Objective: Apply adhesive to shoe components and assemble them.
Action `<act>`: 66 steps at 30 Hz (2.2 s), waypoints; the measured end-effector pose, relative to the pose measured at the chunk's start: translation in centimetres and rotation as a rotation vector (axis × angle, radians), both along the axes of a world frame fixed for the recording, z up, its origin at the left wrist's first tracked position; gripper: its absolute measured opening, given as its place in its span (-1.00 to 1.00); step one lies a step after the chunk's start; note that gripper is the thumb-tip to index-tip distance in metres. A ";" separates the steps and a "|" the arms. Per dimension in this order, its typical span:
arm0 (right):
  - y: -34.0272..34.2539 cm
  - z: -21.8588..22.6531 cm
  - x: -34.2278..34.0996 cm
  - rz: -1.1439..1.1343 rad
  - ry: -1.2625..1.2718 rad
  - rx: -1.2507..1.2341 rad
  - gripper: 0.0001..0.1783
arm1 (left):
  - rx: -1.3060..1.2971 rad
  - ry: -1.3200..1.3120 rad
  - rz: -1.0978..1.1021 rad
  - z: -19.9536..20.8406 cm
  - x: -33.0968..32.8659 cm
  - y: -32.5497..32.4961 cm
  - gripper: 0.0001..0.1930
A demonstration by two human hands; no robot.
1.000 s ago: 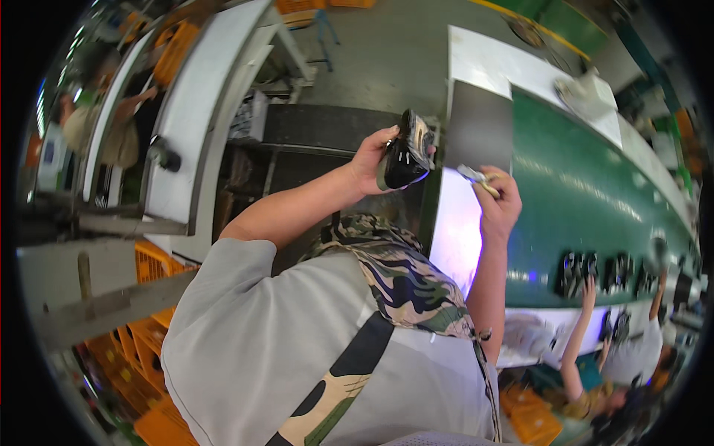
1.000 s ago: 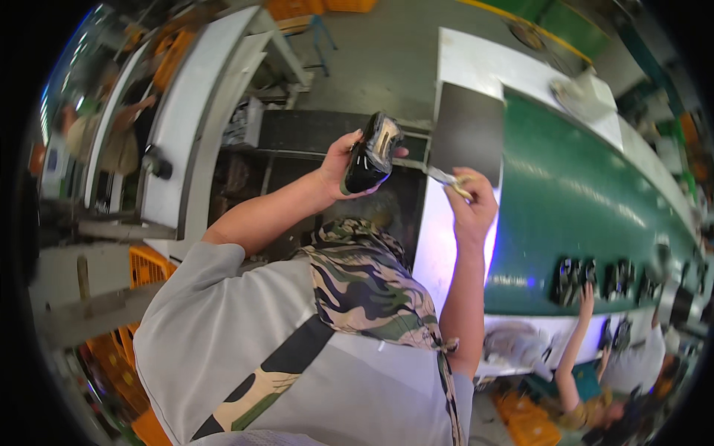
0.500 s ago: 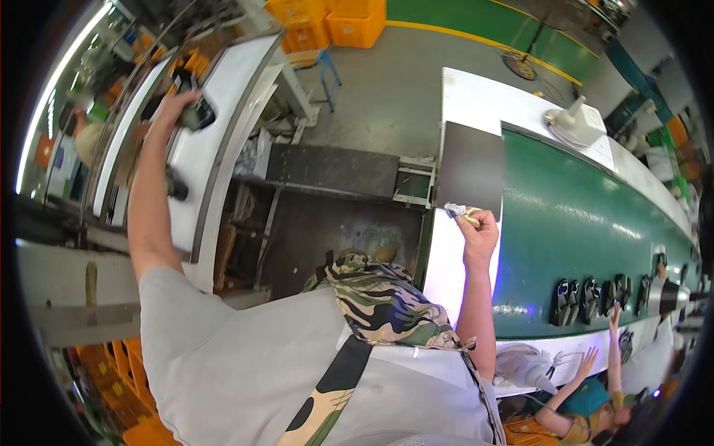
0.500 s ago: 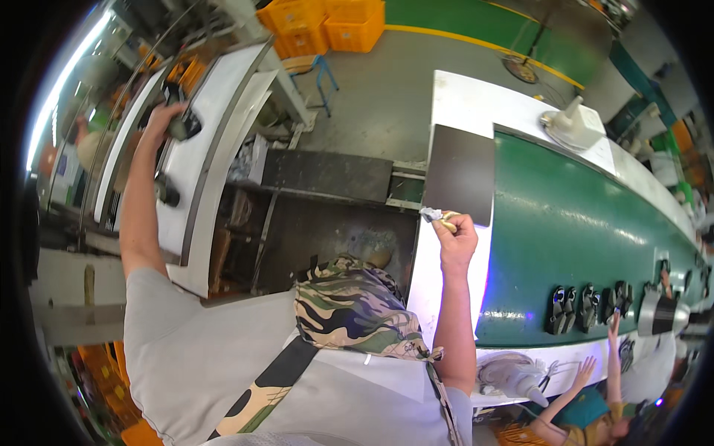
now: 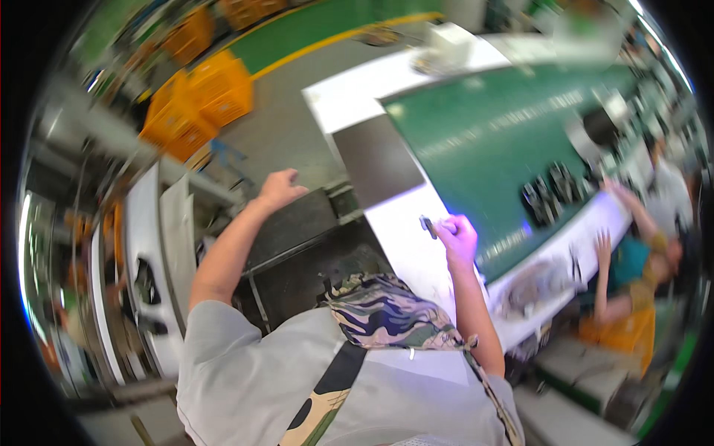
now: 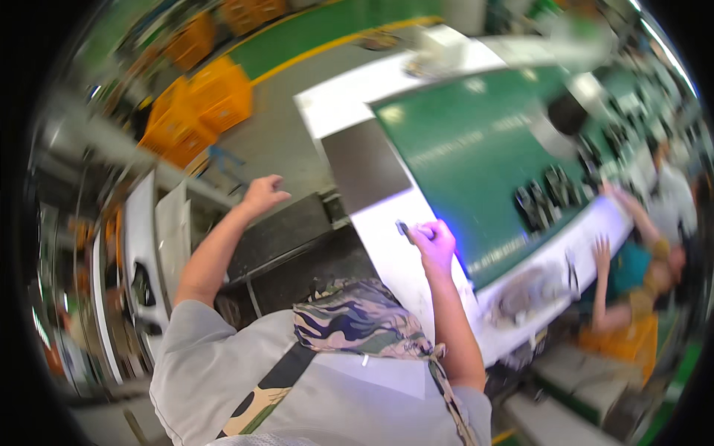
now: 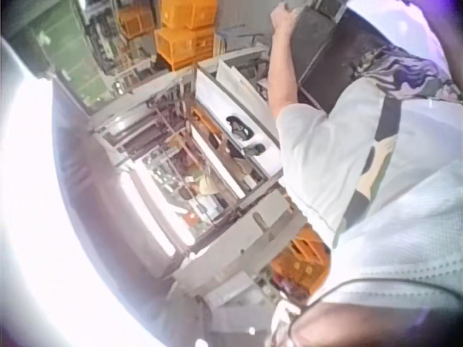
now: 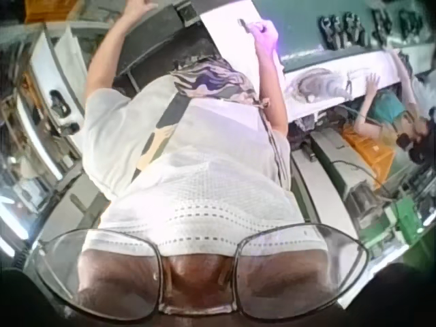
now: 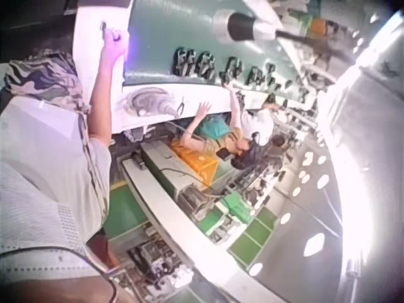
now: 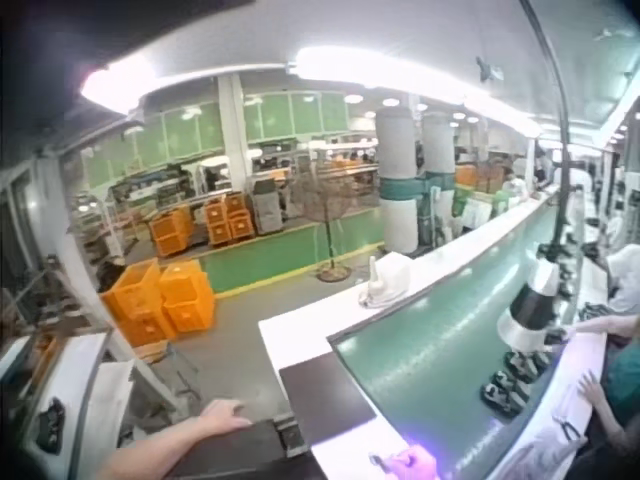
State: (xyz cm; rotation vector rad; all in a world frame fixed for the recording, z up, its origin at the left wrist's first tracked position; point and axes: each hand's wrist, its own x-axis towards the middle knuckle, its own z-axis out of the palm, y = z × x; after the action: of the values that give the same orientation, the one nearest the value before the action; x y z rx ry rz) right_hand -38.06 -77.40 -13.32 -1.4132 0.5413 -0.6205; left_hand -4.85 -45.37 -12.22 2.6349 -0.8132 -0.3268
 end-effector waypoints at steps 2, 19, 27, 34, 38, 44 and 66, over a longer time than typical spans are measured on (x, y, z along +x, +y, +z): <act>-1.0 -0.3 -2.0 -0.079 -0.050 -0.009 -0.76 | -0.058 0.199 -0.179 -3.9 -2.1 -7.9 -0.37; -0.9 3.3 -21.5 -0.906 0.235 0.233 -0.74 | 0.026 1.562 -0.048 -14.3 -23.4 -54.7 0.17; -2.3 -0.6 -21.6 -0.943 0.298 0.424 -0.74 | 0.010 1.594 0.281 -16.2 -27.4 -66.3 0.10; -3.5 -1.3 -20.6 -0.865 0.365 0.389 -0.76 | -0.201 1.694 0.301 -18.1 -26.4 -64.9 -0.39; -3.9 -0.1 -20.3 -0.803 0.383 0.315 -0.77 | -0.477 2.139 0.049 -16.9 -22.4 -57.3 -0.45; -5.6 2.4 -20.0 -0.867 0.253 0.179 -0.77 | -0.534 2.077 -0.364 -6.8 -20.9 -46.9 -0.40; -5.7 9.3 2.0 -0.153 -0.036 -0.032 -0.78 | -0.864 -0.186 -0.941 9.4 -14.1 -21.4 -0.46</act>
State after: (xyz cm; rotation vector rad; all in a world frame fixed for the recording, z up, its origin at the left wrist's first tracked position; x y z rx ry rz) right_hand -36.05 -83.05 -4.01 -1.3964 0.6175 -0.7785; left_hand -18.94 -66.76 -2.77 1.3786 -1.7386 0.0616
